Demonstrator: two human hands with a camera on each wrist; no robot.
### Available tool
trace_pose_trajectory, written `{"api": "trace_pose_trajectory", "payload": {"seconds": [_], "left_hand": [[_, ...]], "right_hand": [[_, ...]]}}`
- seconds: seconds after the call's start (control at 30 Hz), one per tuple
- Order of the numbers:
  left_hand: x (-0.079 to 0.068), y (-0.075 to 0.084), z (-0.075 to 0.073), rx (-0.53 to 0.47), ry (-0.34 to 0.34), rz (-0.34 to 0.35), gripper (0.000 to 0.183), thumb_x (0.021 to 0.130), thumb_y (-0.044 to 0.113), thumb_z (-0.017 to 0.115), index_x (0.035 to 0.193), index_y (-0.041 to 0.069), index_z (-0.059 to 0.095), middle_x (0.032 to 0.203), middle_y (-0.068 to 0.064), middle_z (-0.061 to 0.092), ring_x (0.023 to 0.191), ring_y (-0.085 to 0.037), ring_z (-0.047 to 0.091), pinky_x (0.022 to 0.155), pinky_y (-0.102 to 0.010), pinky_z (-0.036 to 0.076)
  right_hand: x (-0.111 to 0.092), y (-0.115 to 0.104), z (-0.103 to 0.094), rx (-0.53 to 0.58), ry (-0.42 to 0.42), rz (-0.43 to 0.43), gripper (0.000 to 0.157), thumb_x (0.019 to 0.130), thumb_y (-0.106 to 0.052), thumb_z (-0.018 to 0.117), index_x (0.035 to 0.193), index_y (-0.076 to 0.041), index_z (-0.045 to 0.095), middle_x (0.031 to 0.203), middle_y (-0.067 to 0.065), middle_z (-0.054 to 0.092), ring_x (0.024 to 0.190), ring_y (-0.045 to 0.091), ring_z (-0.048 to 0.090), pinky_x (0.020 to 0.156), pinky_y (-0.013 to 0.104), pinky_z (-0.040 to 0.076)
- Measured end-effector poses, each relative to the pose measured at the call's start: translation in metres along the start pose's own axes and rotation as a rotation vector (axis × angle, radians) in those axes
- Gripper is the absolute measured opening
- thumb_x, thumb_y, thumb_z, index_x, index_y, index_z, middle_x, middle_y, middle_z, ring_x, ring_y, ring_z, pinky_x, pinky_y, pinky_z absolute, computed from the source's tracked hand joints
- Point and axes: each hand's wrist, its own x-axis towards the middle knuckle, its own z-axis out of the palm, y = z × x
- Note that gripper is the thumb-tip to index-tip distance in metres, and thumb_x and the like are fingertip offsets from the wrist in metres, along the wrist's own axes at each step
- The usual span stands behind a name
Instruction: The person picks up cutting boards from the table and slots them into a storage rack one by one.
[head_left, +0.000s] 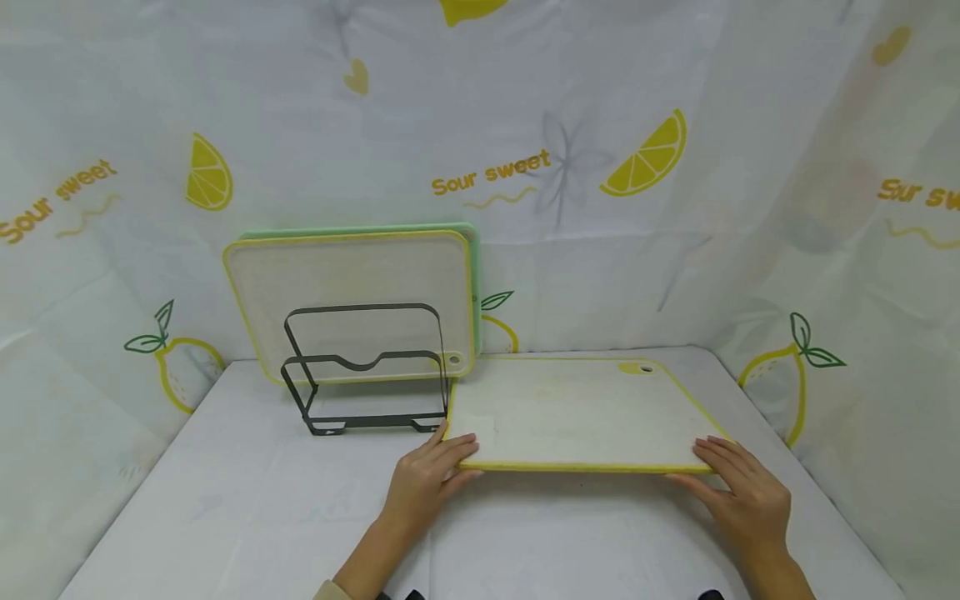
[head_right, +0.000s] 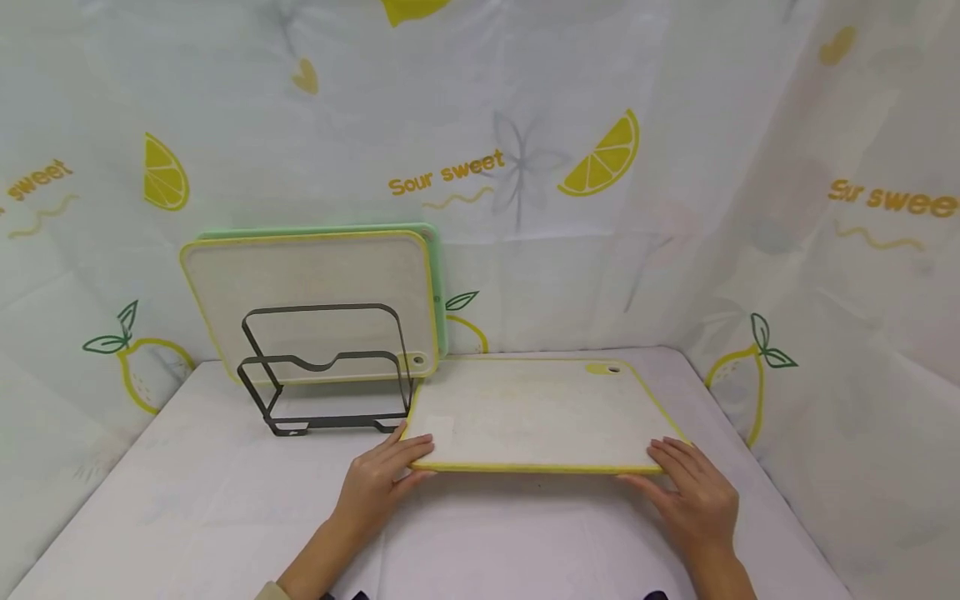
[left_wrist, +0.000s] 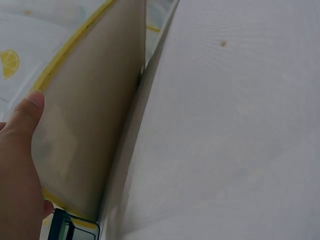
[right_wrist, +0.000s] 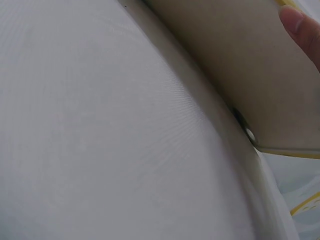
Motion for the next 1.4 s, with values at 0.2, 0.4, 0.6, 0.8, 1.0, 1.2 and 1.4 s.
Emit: {"api": "trace_pose_trajectory", "payload": {"seconds": [0.2,0.4,0.6,0.8,1.0,1.2,1.4], "left_hand": [[0.004,-0.005,-0.009,-0.031,-0.023,-0.067,0.047,0.066,0.034,0.091,0.106,0.014,0.078,0.111,-0.001,0.078,0.109,-0.033,0.073,0.089,-0.039,0.06],[0.002,-0.012,-0.012,-0.056,-0.087,-0.117,0.052,0.067,0.031,0.091,0.113,0.014,0.076,0.12,-0.001,0.075,0.12,-0.029,0.068,0.098,-0.042,0.056],[0.004,-0.012,-0.013,-0.038,-0.088,-0.067,0.053,0.065,0.027,0.09,0.113,0.011,0.075,0.118,-0.004,0.075,0.116,-0.027,0.069,0.094,-0.039,0.058],[0.005,-0.013,-0.012,0.016,-0.06,0.019,0.053,0.062,0.025,0.089,0.111,0.01,0.075,0.115,-0.006,0.075,0.11,-0.027,0.071,0.088,-0.037,0.059],[0.006,-0.012,-0.012,0.017,-0.048,0.041,0.051,0.064,0.027,0.088,0.11,0.009,0.075,0.114,-0.005,0.075,0.109,-0.026,0.072,0.088,-0.037,0.059],[0.006,-0.009,-0.011,0.003,-0.054,0.037,0.047,0.068,0.027,0.087,0.109,0.008,0.073,0.113,-0.006,0.075,0.11,-0.025,0.072,0.091,-0.033,0.058],[0.006,-0.008,-0.01,-0.011,-0.036,0.029,0.047,0.07,0.026,0.084,0.11,0.005,0.071,0.115,-0.007,0.075,0.11,-0.027,0.072,0.093,-0.032,0.058]], "right_hand": [[0.006,-0.007,0.002,0.021,0.088,-0.022,0.075,0.08,-0.065,0.073,0.077,0.01,0.075,0.072,0.029,0.07,0.119,-0.015,0.056,0.105,0.006,0.042],[0.015,-0.018,0.003,0.05,0.146,-0.009,0.074,0.079,-0.063,0.076,0.074,0.011,0.074,0.068,0.031,0.068,0.115,-0.016,0.058,0.104,0.009,0.045],[0.013,-0.015,0.004,0.053,0.158,0.003,0.074,0.077,-0.064,0.078,0.074,0.01,0.074,0.069,0.029,0.069,0.108,-0.013,0.063,0.103,0.01,0.046],[0.014,-0.015,0.004,0.12,0.218,-0.007,0.069,0.073,-0.058,0.084,0.073,0.01,0.074,0.07,0.023,0.073,0.095,-0.002,0.07,0.098,0.011,0.05],[0.021,-0.021,-0.001,0.159,0.231,0.021,0.073,0.072,-0.057,0.086,0.071,0.015,0.072,0.073,0.021,0.075,0.103,-0.012,0.066,0.097,0.01,0.05],[0.024,-0.022,-0.008,0.134,0.181,0.061,0.078,0.073,-0.06,0.083,0.071,0.017,0.07,0.08,0.018,0.077,0.106,-0.015,0.063,0.097,0.005,0.046],[0.008,-0.001,-0.016,0.114,0.034,0.207,0.084,0.069,-0.067,0.081,0.091,0.014,0.074,0.115,0.0,0.076,0.116,-0.013,0.06,0.101,0.003,0.042]]}}
